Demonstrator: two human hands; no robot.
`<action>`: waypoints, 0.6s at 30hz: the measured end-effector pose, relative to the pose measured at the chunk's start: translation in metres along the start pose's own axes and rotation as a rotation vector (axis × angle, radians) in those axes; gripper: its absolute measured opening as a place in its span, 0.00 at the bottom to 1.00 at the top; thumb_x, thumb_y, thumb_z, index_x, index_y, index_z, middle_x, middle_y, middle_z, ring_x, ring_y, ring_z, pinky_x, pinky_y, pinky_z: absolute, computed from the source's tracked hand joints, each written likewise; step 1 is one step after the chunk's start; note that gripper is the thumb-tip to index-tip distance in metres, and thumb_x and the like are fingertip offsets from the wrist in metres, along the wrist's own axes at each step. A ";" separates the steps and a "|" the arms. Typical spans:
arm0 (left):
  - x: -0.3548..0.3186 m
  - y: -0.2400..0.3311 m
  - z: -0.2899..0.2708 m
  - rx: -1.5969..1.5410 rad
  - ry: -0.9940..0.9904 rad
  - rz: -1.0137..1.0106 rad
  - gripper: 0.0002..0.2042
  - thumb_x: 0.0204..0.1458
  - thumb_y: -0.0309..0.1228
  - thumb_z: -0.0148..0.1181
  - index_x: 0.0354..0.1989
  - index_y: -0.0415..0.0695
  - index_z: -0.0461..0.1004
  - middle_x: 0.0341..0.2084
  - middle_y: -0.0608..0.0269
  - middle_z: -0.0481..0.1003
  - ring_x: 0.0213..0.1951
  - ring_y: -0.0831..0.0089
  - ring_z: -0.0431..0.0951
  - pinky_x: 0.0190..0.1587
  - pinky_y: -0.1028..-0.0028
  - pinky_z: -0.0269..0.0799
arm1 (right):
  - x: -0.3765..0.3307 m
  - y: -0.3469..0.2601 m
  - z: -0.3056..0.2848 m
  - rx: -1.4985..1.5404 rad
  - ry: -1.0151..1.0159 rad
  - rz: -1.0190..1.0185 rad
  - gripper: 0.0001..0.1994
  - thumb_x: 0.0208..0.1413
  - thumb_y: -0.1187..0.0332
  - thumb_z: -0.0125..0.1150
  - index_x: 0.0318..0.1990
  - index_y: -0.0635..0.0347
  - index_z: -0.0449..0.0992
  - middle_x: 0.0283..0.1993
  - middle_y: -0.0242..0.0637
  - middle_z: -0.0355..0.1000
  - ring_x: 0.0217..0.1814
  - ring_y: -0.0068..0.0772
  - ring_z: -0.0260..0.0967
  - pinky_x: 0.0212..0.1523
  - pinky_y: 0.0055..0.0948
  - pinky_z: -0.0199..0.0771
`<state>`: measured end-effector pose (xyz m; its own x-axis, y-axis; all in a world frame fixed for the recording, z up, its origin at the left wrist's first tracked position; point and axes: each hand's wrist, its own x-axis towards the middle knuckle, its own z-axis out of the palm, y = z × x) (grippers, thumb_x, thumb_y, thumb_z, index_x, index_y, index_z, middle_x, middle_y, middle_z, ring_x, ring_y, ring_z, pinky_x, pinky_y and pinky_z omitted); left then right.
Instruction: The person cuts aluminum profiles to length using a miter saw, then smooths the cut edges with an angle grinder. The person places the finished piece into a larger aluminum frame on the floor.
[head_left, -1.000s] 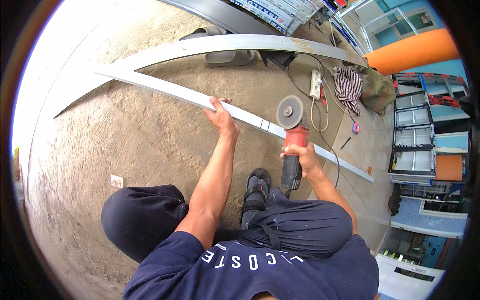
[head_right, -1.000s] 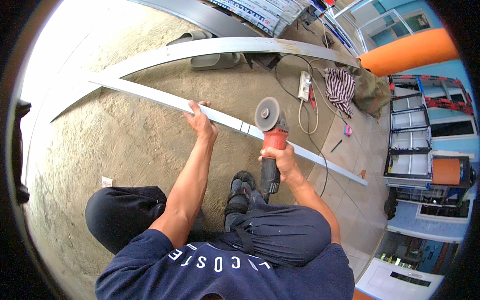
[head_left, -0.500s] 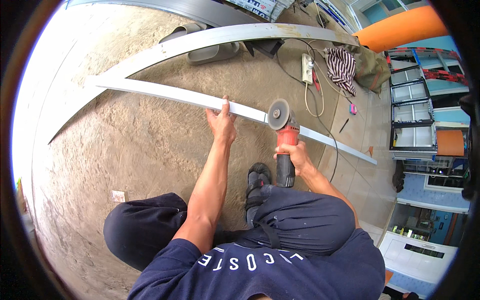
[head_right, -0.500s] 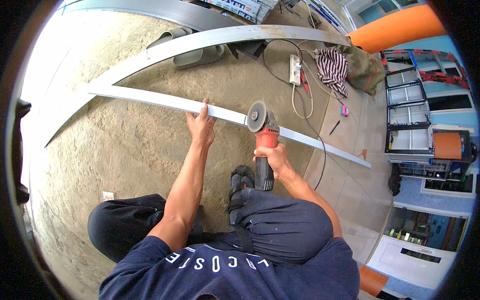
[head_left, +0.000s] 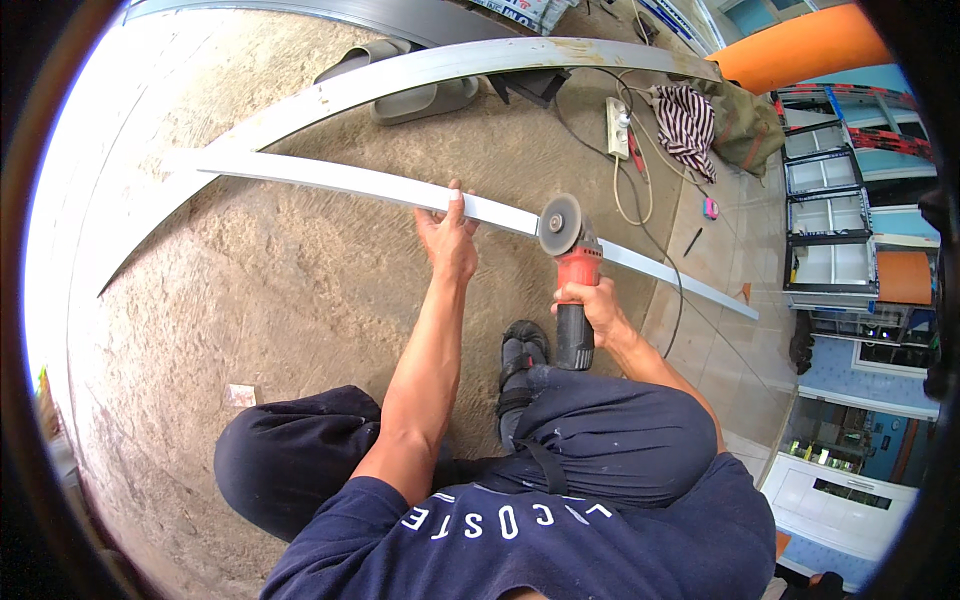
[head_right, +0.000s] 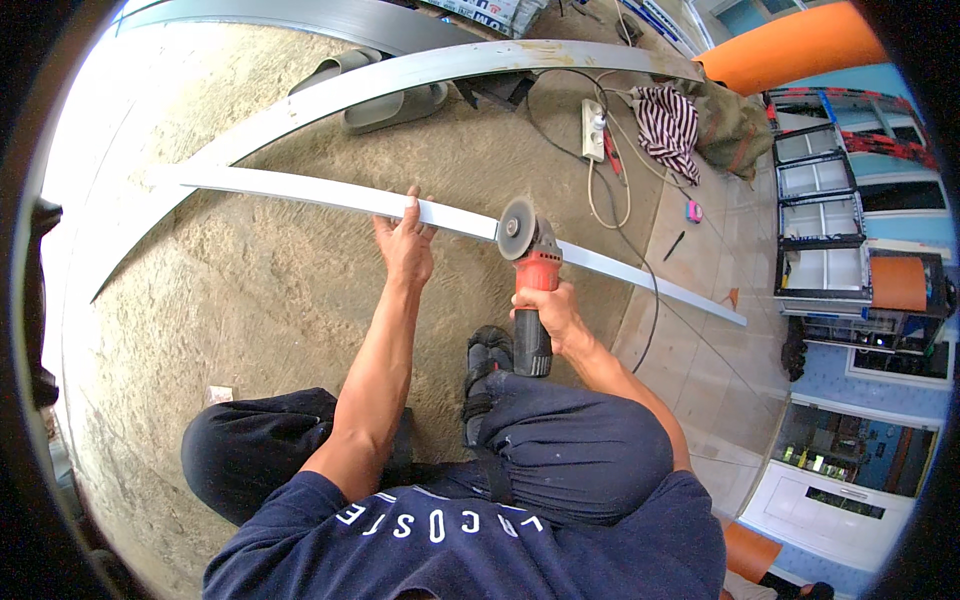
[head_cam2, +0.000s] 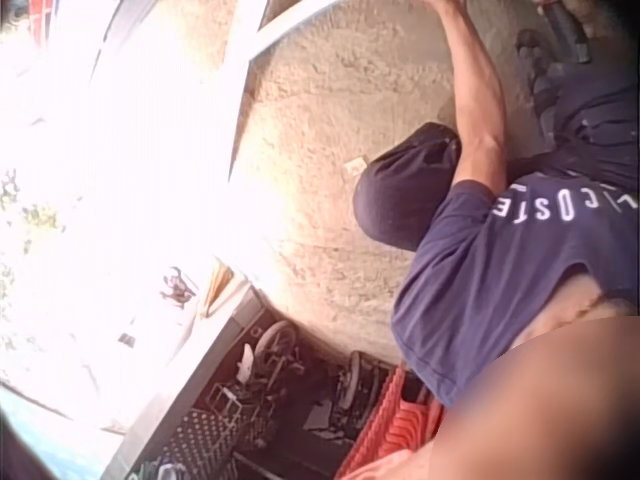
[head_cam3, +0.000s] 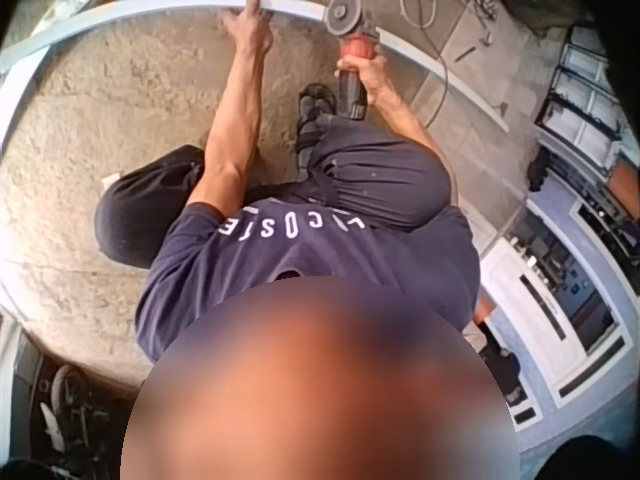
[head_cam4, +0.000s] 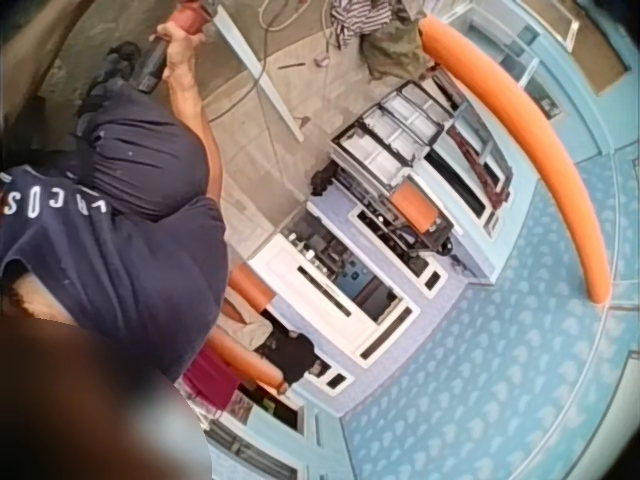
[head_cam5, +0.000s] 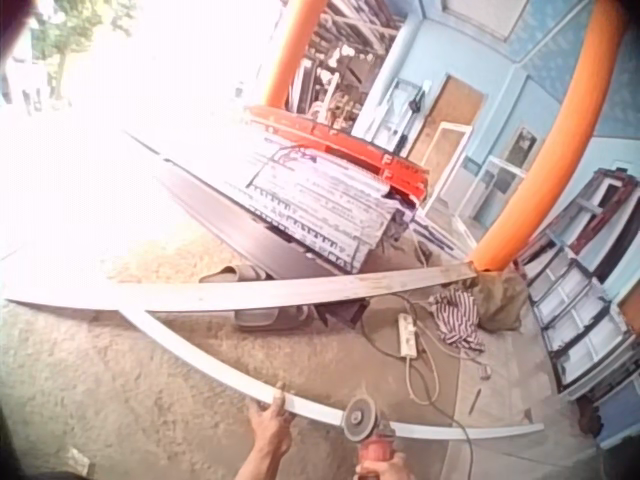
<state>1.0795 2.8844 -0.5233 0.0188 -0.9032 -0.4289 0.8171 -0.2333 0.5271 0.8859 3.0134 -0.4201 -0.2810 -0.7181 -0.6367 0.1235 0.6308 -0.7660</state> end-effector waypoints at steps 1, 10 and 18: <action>-0.001 0.000 0.001 -0.001 0.008 0.002 0.31 0.68 0.29 0.57 0.72 0.55 0.45 0.67 0.51 0.67 0.60 0.54 0.76 0.59 0.45 0.72 | 0.000 0.000 0.000 -0.006 0.006 0.004 0.10 0.46 0.74 0.70 0.35 0.68 0.77 0.27 0.40 0.75 0.25 0.33 0.77 0.25 0.33 0.78; -0.002 -0.001 0.002 -0.048 0.015 0.035 0.28 0.65 0.29 0.61 0.68 0.52 0.52 0.63 0.51 0.72 0.57 0.59 0.79 0.51 0.55 0.77 | 0.000 -0.001 0.003 -0.039 0.012 -0.006 0.11 0.45 0.73 0.70 0.35 0.68 0.77 0.28 0.39 0.75 0.25 0.32 0.77 0.26 0.32 0.77; -0.001 -0.001 0.002 -0.046 0.023 0.034 0.26 0.65 0.29 0.61 0.67 0.52 0.54 0.62 0.52 0.73 0.56 0.59 0.80 0.50 0.56 0.78 | 0.002 -0.001 0.002 -0.112 0.010 0.013 0.12 0.47 0.74 0.68 0.38 0.69 0.76 0.31 0.40 0.75 0.28 0.35 0.78 0.28 0.34 0.79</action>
<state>1.0776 2.8845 -0.5225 0.0603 -0.9017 -0.4282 0.8415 -0.1849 0.5077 0.8867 3.0111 -0.4209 -0.2892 -0.7074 -0.6450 0.0201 0.6691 -0.7429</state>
